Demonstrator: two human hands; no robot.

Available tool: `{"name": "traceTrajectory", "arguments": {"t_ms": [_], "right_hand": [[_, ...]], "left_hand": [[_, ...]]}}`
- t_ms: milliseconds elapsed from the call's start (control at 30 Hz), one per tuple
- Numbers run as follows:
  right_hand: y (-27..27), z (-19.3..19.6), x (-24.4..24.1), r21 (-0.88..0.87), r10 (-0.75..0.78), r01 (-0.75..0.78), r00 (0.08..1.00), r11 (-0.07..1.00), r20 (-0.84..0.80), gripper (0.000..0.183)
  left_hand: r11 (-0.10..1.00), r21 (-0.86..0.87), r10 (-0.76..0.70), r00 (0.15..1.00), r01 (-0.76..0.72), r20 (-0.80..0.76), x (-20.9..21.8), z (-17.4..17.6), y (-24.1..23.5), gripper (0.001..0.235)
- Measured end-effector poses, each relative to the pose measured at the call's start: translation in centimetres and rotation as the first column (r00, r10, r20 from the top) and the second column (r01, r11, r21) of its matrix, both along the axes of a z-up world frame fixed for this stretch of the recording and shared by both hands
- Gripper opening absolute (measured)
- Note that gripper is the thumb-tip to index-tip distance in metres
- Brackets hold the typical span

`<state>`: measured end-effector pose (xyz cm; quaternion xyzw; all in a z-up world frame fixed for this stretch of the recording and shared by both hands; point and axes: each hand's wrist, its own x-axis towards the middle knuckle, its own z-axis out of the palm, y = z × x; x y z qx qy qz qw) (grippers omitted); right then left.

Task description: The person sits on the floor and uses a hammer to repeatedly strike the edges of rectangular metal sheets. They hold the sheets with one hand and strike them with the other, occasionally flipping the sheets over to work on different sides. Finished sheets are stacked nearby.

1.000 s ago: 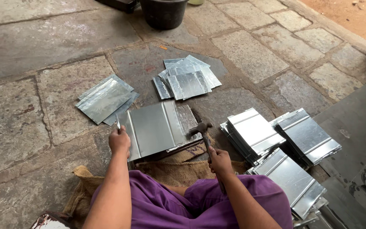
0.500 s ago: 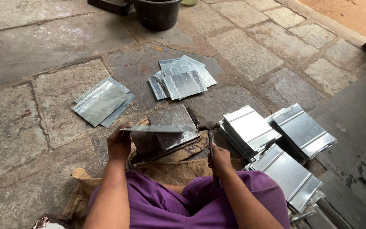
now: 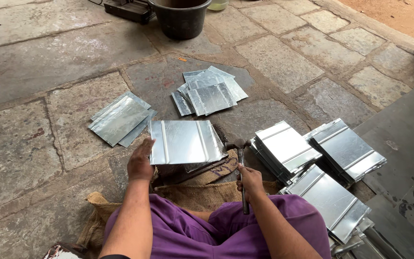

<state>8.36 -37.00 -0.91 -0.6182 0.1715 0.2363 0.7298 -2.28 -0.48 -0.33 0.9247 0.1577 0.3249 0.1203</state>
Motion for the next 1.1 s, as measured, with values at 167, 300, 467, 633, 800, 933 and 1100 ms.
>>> {"name": "traceTrajectory", "arguments": {"t_ms": [167, 300, 467, 633, 800, 933, 1100], "right_hand": [[-0.1, 0.6, -0.4, -0.019, 0.003, -0.003, 1.0, 1.0, 0.02, 0.031], [-0.3, 1.6, -0.7, -0.166, 0.067, -0.045, 0.99, 0.985, 0.125, 0.034], [-0.1, 3.1, -1.9, -0.587, 0.338, -0.09, 0.882, 0.804, 0.329, 0.032], [1.0, 6.1, -4.0, -0.718, 0.47, -0.003, 0.757, 0.696, 0.453, 0.035], [0.9, 10.0, -4.8, -0.504, 0.401, 0.183, 0.409, 0.844, 0.82, 0.039], [-0.8, 12.0, -4.9, -0.213, 0.182, 0.239, 0.143, 0.947, 0.973, 0.023], [1.8, 10.0, -4.3, -0.274, 0.307, 0.393, -0.022, 0.878, 0.951, 0.021]], "left_hand": [[0.685, -0.536, 0.21, 0.838, -0.493, -0.504, -1.0, -0.2, 1.0, 0.043], [0.292, -0.798, 0.287, 0.844, -0.528, -0.454, -0.7, -1.1, 2.5, 0.059], [0.496, -0.853, 0.105, 0.986, -0.164, -0.129, 2.7, -4.5, 2.9, 0.071], [0.48, -0.863, 0.023, 0.985, -0.159, -0.168, 4.6, -8.2, 3.3, 0.053], [0.544, -0.795, 0.176, 0.963, -0.269, -0.206, 3.9, -8.1, 5.2, 0.052], [0.769, -0.57, 0.311, 0.949, -0.288, -0.06, 2.5, -6.0, 4.3, 0.079], [0.562, -0.73, 0.259, 0.921, -0.39, -0.293, 1.9, -1.4, 2.7, 0.069]]}}
